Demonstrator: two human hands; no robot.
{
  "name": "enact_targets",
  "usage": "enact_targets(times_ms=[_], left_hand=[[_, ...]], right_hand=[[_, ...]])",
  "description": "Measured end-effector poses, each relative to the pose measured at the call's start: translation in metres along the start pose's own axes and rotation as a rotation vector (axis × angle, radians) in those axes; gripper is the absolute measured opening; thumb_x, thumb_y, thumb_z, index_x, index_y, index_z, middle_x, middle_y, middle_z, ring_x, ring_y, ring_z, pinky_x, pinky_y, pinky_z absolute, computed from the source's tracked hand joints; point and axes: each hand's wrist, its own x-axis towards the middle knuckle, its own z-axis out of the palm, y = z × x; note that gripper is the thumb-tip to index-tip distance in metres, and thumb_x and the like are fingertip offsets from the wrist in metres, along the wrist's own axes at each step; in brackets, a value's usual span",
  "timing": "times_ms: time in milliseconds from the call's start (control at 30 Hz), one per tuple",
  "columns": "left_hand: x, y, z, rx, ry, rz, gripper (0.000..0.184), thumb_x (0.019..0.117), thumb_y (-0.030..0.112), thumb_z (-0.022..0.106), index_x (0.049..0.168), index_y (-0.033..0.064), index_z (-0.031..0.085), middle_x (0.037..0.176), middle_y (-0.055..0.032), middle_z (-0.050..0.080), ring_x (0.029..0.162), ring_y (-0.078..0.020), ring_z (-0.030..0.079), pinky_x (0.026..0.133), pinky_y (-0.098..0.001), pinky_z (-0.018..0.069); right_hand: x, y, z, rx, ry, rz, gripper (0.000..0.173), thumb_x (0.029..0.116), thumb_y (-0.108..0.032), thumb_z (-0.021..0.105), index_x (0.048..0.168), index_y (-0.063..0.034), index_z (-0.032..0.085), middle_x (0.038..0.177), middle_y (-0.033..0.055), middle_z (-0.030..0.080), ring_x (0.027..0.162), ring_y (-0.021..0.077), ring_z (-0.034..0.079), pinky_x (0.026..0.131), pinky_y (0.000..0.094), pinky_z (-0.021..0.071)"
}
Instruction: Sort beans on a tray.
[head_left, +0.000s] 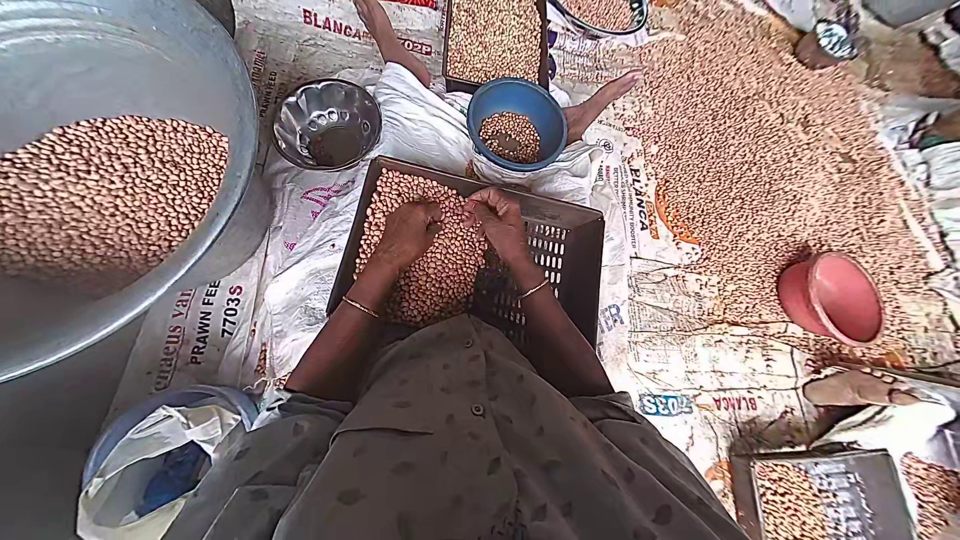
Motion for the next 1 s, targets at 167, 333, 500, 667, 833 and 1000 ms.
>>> enact_targets(times_ms=[167, 333, 500, 667, 833, 1000], left_hand=[[0.001, 0.002, -0.002, -0.043, 0.012, -0.044, 0.018, 0.1008, 0.006, 0.056, 0.104, -0.0046, 0.07, 0.105, -0.0237, 0.07, 0.103, -0.0417, 0.067, 0.094, -0.0613, 0.0502], [0.001, -0.012, -0.009, -1.017, 0.301, -0.197, 0.013, 0.1018, 0.006, 0.043, 0.097, 0.0099, 0.055, 0.074, 0.0052, 0.056, 0.055, -0.0006, 0.048, 0.049, -0.0157, 0.0388], [-0.002, -0.018, -0.017, -1.085, 0.263, -0.211, 0.017, 0.1004, 0.007, 0.04, 0.094, 0.0126, 0.055, 0.073, 0.0075, 0.057, 0.052, 0.0016, 0.045, 0.045, -0.0135, 0.0344], [-0.005, -0.022, -0.018, -0.591, 0.071, -0.014, 0.017, 0.0997, 0.009, 0.061, 0.085, 0.0014, 0.067, 0.072, 0.0017, 0.058, 0.065, -0.0023, 0.051, 0.065, -0.0232, 0.0446], [-0.01, -0.023, -0.023, -0.294, -0.07, -0.055, 0.01, 0.0958, 0.005, 0.065, 0.093, 0.0003, 0.073, 0.085, -0.0135, 0.069, 0.079, -0.0247, 0.064, 0.077, -0.0503, 0.0518], [-0.012, -0.021, -0.024, -0.142, -0.145, 0.031, 0.012, 0.093, 0.003, 0.067, 0.102, 0.0005, 0.074, 0.098, -0.019, 0.071, 0.093, -0.0361, 0.068, 0.086, -0.0614, 0.0512]], right_hand=[[-0.04, -0.035, 0.007, 0.102, -0.194, 0.141, 0.017, 0.1069, -0.009, 0.05, 0.118, -0.0042, 0.062, 0.087, 0.0089, 0.064, 0.058, 0.0104, 0.053, 0.052, 0.0226, 0.0465], [-0.056, -0.034, 0.018, -0.309, -0.237, -0.133, 0.018, 0.0993, -0.005, 0.063, 0.116, -0.0019, 0.069, 0.106, 0.0158, 0.07, 0.086, 0.0248, 0.068, 0.079, 0.0406, 0.0575], [-0.046, -0.03, 0.035, -0.492, -0.207, -0.253, 0.016, 0.0971, -0.002, 0.065, 0.11, 0.0031, 0.072, 0.109, 0.0212, 0.071, 0.098, 0.033, 0.07, 0.091, 0.0469, 0.056], [-0.03, -0.009, 0.045, -0.489, -0.159, -0.177, 0.016, 0.0971, -0.007, 0.063, 0.103, 0.0033, 0.075, 0.106, 0.0209, 0.073, 0.097, 0.0333, 0.072, 0.09, 0.0488, 0.0566], [-0.053, -0.031, 0.01, 0.133, -0.098, 0.208, 0.011, 0.1034, -0.015, 0.06, 0.107, -0.0098, 0.07, 0.076, 0.0034, 0.061, 0.05, 0.0075, 0.048, 0.045, 0.0202, 0.0425], [-0.022, -0.013, -0.008, 0.508, -0.165, 0.242, 0.019, 0.1008, 0.001, 0.043, 0.106, -0.0056, 0.06, 0.101, 0.008, 0.07, 0.078, 0.0163, 0.071, 0.071, 0.0319, 0.062]])
